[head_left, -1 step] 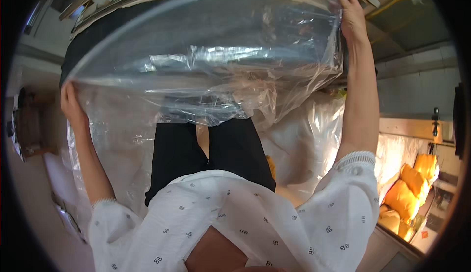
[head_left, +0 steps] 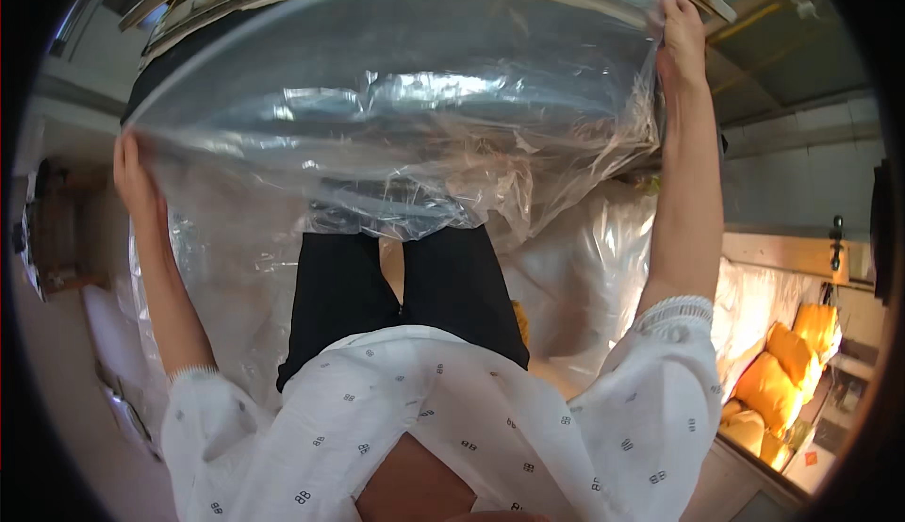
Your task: The person is wrapping a large curved component in clear plastic film.
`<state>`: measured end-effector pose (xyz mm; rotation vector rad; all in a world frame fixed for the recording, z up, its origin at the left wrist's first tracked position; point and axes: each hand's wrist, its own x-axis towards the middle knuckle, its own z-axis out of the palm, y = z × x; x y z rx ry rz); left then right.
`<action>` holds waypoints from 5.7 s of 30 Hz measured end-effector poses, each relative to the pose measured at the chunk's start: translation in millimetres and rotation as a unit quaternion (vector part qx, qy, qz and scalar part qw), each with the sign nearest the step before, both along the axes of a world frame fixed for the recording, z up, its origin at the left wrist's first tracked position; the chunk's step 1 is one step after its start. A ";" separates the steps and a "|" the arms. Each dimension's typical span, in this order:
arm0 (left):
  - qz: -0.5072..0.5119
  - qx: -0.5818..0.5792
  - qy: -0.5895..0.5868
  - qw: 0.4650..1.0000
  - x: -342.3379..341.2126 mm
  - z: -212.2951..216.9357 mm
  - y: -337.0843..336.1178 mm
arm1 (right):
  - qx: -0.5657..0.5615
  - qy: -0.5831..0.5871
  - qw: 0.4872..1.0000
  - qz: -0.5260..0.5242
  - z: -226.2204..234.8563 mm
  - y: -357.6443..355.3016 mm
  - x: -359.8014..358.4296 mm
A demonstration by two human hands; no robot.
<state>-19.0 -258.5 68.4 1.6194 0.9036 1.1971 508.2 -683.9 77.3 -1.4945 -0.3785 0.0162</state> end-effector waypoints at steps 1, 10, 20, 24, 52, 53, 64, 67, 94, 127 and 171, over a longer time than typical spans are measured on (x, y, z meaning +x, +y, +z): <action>0.033 -0.047 -0.038 0.998 18.7 -1.4 26.9 | -0.018 -0.010 0.998 -0.061 -0.9 6.4 -3.4; 0.047 0.166 0.200 0.964 143.8 -38.4 125.5 | -0.184 -0.232 0.935 -0.197 -61.4 7.9 32.3; 0.052 0.174 0.223 0.958 172.5 -35.8 146.3 | -0.304 -0.192 0.902 -0.238 -51.7 14.2 44.7; 0.092 0.172 0.213 0.957 167.2 -45.2 164.1 | -0.327 -0.258 0.854 -0.312 -54.4 18.6 43.9; 0.071 0.209 0.203 0.954 7.6 -35.2 20.4 | -0.351 -0.346 0.865 0.091 -23.8 -14.6 -115.9; 0.091 0.246 0.222 0.939 2.4 -42.6 12.8 | -0.330 -0.331 0.876 0.119 -25.0 -19.7 -114.8; -0.137 0.349 0.132 0.918 47.4 -38.2 -144.3 | -0.244 -0.343 0.893 0.156 23.6 36.8 -257.8; -0.149 0.418 0.138 0.885 54.4 -30.6 -189.2 | -0.232 -0.174 0.893 0.344 34.0 83.6 -317.2; -0.219 -0.156 0.233 0.935 -159.3 -185.1 3.8 | -0.432 0.088 0.669 0.599 -58.2 114.5 -382.1; -0.246 -0.517 0.097 0.814 -172.1 -93.1 -173.7 | -0.274 0.444 0.593 0.613 -86.9 154.9 -505.7; 0.029 -0.146 0.212 0.966 -203.5 -82.6 -185.8 | -0.363 -0.213 0.880 0.219 -44.7 14.6 -384.4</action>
